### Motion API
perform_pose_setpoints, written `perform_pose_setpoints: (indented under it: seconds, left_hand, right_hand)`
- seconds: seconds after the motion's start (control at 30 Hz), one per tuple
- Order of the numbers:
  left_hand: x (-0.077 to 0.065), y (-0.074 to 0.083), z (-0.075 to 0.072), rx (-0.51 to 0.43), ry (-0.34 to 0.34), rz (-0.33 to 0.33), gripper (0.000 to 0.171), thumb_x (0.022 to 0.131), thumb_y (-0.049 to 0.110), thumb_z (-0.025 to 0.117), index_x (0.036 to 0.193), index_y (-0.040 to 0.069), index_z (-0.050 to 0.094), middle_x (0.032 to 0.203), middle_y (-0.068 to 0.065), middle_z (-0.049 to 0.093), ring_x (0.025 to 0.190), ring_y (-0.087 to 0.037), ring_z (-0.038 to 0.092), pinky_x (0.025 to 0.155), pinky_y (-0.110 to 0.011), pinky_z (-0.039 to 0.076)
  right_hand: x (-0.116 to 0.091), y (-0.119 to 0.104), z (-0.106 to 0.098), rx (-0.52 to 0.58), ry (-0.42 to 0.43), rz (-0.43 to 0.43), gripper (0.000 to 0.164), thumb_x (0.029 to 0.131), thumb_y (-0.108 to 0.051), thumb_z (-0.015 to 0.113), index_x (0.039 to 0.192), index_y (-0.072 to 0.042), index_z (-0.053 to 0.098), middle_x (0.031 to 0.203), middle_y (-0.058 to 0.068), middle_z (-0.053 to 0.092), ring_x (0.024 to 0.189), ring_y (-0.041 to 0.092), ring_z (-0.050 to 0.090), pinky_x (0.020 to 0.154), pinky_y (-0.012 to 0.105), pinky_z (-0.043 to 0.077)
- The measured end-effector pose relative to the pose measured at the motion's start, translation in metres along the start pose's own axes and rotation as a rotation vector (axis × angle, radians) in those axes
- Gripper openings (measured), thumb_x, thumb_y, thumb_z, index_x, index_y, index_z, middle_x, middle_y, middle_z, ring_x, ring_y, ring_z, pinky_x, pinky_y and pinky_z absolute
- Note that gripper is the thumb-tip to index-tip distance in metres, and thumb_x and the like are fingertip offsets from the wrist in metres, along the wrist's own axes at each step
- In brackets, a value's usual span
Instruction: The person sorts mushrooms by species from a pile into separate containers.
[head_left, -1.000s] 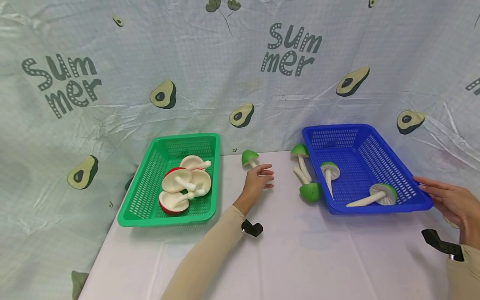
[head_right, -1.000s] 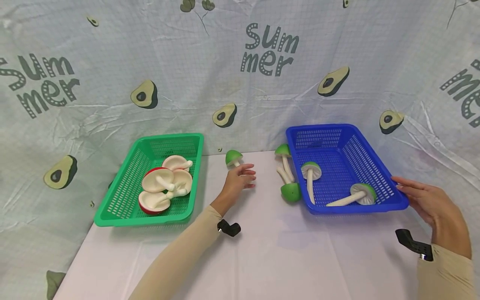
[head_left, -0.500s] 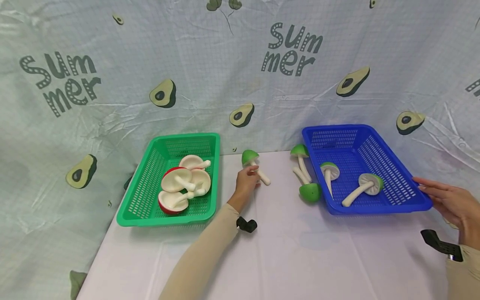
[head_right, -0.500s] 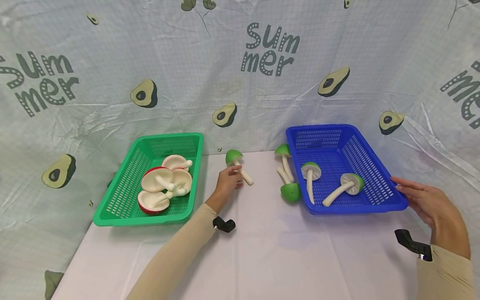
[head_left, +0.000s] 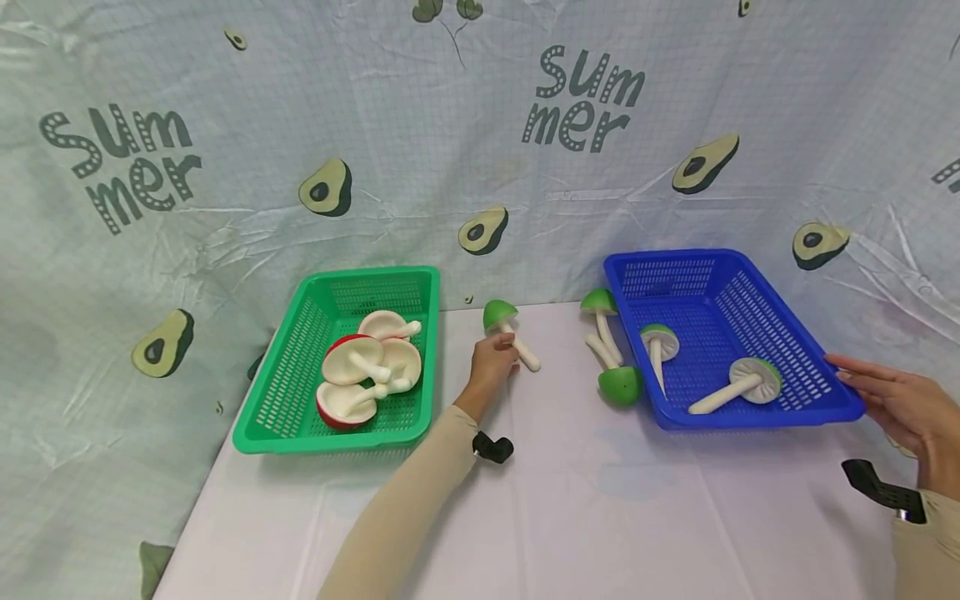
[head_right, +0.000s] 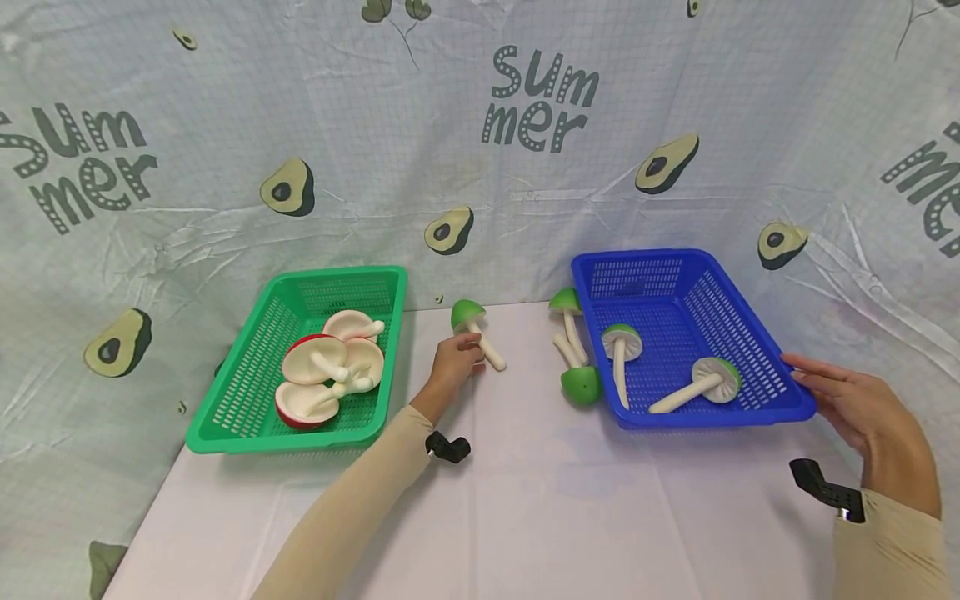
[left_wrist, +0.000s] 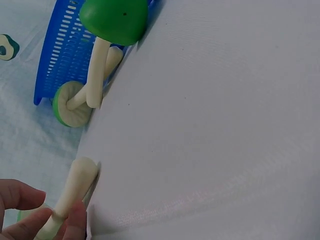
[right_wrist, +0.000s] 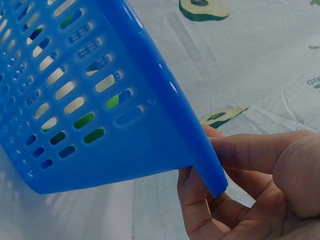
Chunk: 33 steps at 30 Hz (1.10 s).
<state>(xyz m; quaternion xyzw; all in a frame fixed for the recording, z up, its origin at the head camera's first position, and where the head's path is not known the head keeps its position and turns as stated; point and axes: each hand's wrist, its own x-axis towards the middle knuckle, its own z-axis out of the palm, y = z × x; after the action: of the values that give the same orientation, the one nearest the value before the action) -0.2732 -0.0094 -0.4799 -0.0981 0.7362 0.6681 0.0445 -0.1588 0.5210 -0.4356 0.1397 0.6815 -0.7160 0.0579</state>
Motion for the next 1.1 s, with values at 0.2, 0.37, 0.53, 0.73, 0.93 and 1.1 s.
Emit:
perform_pose_setpoints:
  seconds: [0.2,0.37,0.53,0.73,0.93,1.1]
  left_hand:
    - [0.001,-0.002,0.003,0.039,0.056,0.034,0.038,0.091,-0.004,0.060,0.128,-0.001,0.069,0.113,-0.019,0.066,0.093,-0.020,0.062,0.080,-0.031,0.059]
    - [0.000,-0.001,0.003,0.024,0.097,0.050,0.038,0.088,-0.004,0.062,0.125,-0.002,0.070,0.102,-0.014,0.064,0.081,-0.016,0.060,0.072,-0.025,0.057]
    - [0.000,-0.001,0.001,-0.073,0.085,0.045,0.037,0.088,-0.007,0.065,0.125,-0.004,0.068,0.095,-0.010,0.058,0.076,-0.017,0.062,0.072,-0.029,0.059]
    - [0.000,0.000,-0.002,-0.158,0.056,0.015,0.036,0.093,-0.001,0.068,0.128,-0.004,0.064,0.097,-0.009,0.055,0.074,-0.016,0.060,0.066,-0.029,0.058]
    - [-0.005,-0.001,-0.005,-0.221,0.024,-0.038,0.039,0.093,-0.003,0.066,0.132,0.001,0.061,0.104,-0.011,0.061,0.078,-0.017,0.062,0.061,-0.026,0.054]
    - [-0.011,0.000,-0.007,-0.273,0.003,-0.059,0.042,0.093,-0.003,0.067,0.133,0.004,0.060,0.112,-0.016,0.067,0.086,-0.020,0.069,0.067,-0.029,0.057]
  right_hand:
    - [0.000,0.001,0.000,-0.011,0.005,0.006,0.019,0.097,-0.022,0.070,0.093,-0.037,0.080,0.091,-0.026,0.068,0.075,0.002,0.067,0.064,0.021,0.057]
    - [-0.001,0.001,0.001,-0.022,0.006,0.007,0.019,0.098,-0.023,0.069,0.092,-0.038,0.079,0.090,-0.026,0.068,0.074,0.002,0.067,0.063,0.021,0.057]
    - [-0.001,0.000,0.001,-0.016,0.005,0.008,0.019,0.097,-0.022,0.070,0.092,-0.038,0.080,0.091,-0.026,0.068,0.074,0.001,0.067,0.063,0.021,0.056]
    - [-0.002,-0.001,0.001,-0.018,0.010,0.008,0.018,0.097,-0.023,0.071,0.091,-0.038,0.079,0.091,-0.027,0.068,0.074,0.000,0.067,0.063,0.021,0.057]
    - [-0.002,0.000,0.001,-0.033,0.022,0.004,0.020,0.097,-0.023,0.071,0.089,-0.039,0.078,0.090,-0.028,0.067,0.073,0.000,0.066,0.062,0.021,0.056]
    - [-0.002,0.001,0.000,-0.028,0.020,0.004,0.019,0.096,-0.023,0.071,0.089,-0.039,0.078,0.090,-0.028,0.067,0.073,0.000,0.066,0.062,0.022,0.056]
